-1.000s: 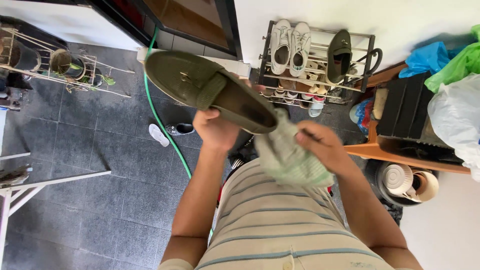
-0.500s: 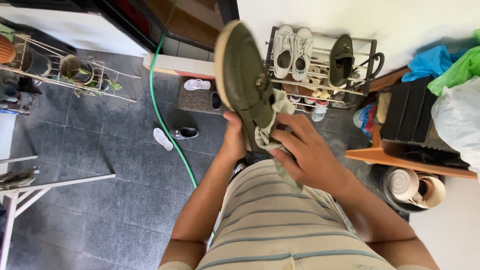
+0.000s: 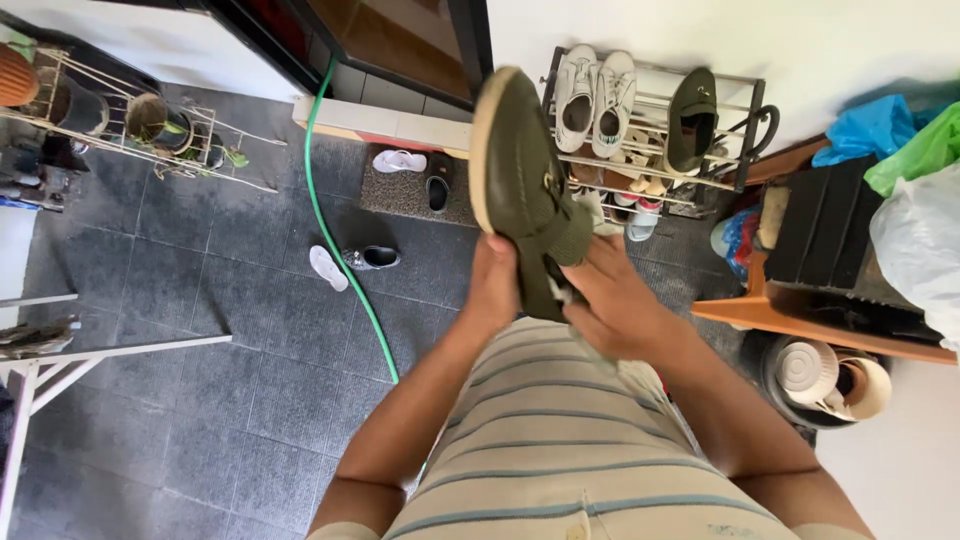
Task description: Cleaning multiple pairs of shoes from a rack and the floor using a cloth
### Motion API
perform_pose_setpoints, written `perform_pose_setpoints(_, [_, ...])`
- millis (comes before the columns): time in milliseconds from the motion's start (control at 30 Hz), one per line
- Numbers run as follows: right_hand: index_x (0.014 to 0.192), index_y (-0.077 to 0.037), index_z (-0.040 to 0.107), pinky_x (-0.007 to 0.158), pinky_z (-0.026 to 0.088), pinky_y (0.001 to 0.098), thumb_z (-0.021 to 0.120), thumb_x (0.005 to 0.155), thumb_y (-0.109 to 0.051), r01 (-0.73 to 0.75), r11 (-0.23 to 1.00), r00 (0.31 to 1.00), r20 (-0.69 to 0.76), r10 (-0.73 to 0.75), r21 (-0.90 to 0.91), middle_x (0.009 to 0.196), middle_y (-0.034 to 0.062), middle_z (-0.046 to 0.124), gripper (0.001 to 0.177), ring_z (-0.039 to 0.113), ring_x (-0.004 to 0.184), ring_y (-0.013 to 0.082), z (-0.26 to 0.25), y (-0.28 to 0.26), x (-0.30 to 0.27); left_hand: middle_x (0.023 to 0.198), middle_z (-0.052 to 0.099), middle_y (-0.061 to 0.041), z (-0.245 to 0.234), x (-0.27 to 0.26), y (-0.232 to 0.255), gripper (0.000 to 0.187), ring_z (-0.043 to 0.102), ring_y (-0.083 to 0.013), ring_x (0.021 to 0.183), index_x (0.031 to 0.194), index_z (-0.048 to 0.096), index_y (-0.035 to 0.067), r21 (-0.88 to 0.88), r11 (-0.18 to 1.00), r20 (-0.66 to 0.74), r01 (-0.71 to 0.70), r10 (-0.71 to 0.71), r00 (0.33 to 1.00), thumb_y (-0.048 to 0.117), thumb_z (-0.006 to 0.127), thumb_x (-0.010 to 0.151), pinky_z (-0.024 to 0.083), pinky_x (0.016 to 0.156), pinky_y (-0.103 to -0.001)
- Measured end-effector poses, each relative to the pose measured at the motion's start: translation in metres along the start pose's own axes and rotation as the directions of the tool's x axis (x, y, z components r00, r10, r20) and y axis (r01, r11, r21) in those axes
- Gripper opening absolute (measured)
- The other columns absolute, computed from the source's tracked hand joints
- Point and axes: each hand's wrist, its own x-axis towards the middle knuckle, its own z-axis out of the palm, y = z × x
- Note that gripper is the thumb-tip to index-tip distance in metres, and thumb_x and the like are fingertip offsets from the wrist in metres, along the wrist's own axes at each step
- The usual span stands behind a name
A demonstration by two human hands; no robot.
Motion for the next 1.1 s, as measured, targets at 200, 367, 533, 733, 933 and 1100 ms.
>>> perform_pose_setpoints(200, [0.09,0.004,0.07,0.077,0.055,0.0458,0.064,0.086,0.021,0.07,0.989,0.783,-0.607,-0.138,-0.134,0.092,0.0253,0.071,0.018,0.068,0.08,0.0394,-0.012,-0.069,0.058,0.177,0.011,-0.012,0.001,-0.004,0.045,0.105,0.025,-0.0283,0.164,0.166,0.012,0.009,-0.326,0.817,0.063,-0.475,0.521,0.851,0.084,0.042,0.098,0.043,0.129,-0.046])
perform_pose_setpoints(367, [0.126,-0.002,0.068,0.098,0.047,0.0525,0.082,0.087,-0.031,-0.274,0.961,0.9,-0.34,0.271,0.04,0.125,0.0232,0.051,0.051,0.055,0.113,0.0421,-0.028,-0.062,0.048,0.139,0.051,-0.032,0.002,0.012,-0.031,0.076,0.047,-0.0375,0.131,0.14,0.047,-0.009,-0.238,0.97,-0.257,-0.044,-0.02,0.966,0.055,0.018,0.109,0.03,0.12,-0.053])
perform_pose_setpoints(533, [0.14,0.0,0.06,0.07,0.055,0.0577,0.071,0.085,-0.001,-0.355,0.934,0.934,-0.072,0.351,-0.049,0.11,0.0271,0.061,0.056,0.066,0.092,0.0491,-0.021,-0.069,0.039,0.124,0.055,-0.043,-0.01,0.017,-0.077,0.073,0.051,-0.0447,0.123,0.126,0.056,-0.015,-0.09,0.992,-0.156,-0.094,0.079,0.985,0.05,0.028,0.111,0.033,0.11,-0.062])
perform_pose_setpoints(733, [0.11,0.009,0.067,0.088,0.052,0.0568,0.069,0.094,0.004,-0.099,0.995,0.85,-0.517,0.098,0.026,0.1,0.0203,0.062,0.017,0.064,0.103,0.0485,0.004,-0.039,0.049,0.131,0.058,-0.033,0.008,0.006,-0.042,0.071,0.053,-0.0395,0.127,0.132,0.055,-0.007,-0.068,0.993,-0.026,-0.101,0.1,0.995,0.054,0.028,0.109,0.036,0.114,-0.054])
perform_pose_setpoints(933, [0.09,0.008,0.065,0.103,0.04,0.0585,0.063,0.08,0.0,-0.057,0.992,0.975,-0.222,0.03,-0.116,0.105,0.0261,0.062,0.012,0.053,0.12,0.0527,0.01,-0.031,0.047,0.112,0.063,-0.028,0.0,0.018,-0.08,0.055,0.059,-0.037,0.109,0.116,0.061,-0.007,0.08,0.969,-0.102,-0.234,0.242,0.965,0.035,0.026,0.112,0.038,0.111,-0.052])
perform_pose_setpoints(1100, [0.15,0.002,0.047,0.12,0.028,0.0621,0.051,0.086,-0.005,-0.355,0.805,0.898,-0.067,0.436,0.475,0.147,0.0267,0.05,0.065,0.041,0.139,0.0459,-0.012,-0.058,0.068,0.136,0.057,-0.027,0.001,0.005,-0.014,0.07,0.052,-0.0334,0.125,0.133,0.055,-0.01,-0.013,0.976,-0.01,-0.219,0.219,0.976,0.051,0.029,0.11,0.036,0.116,-0.056])
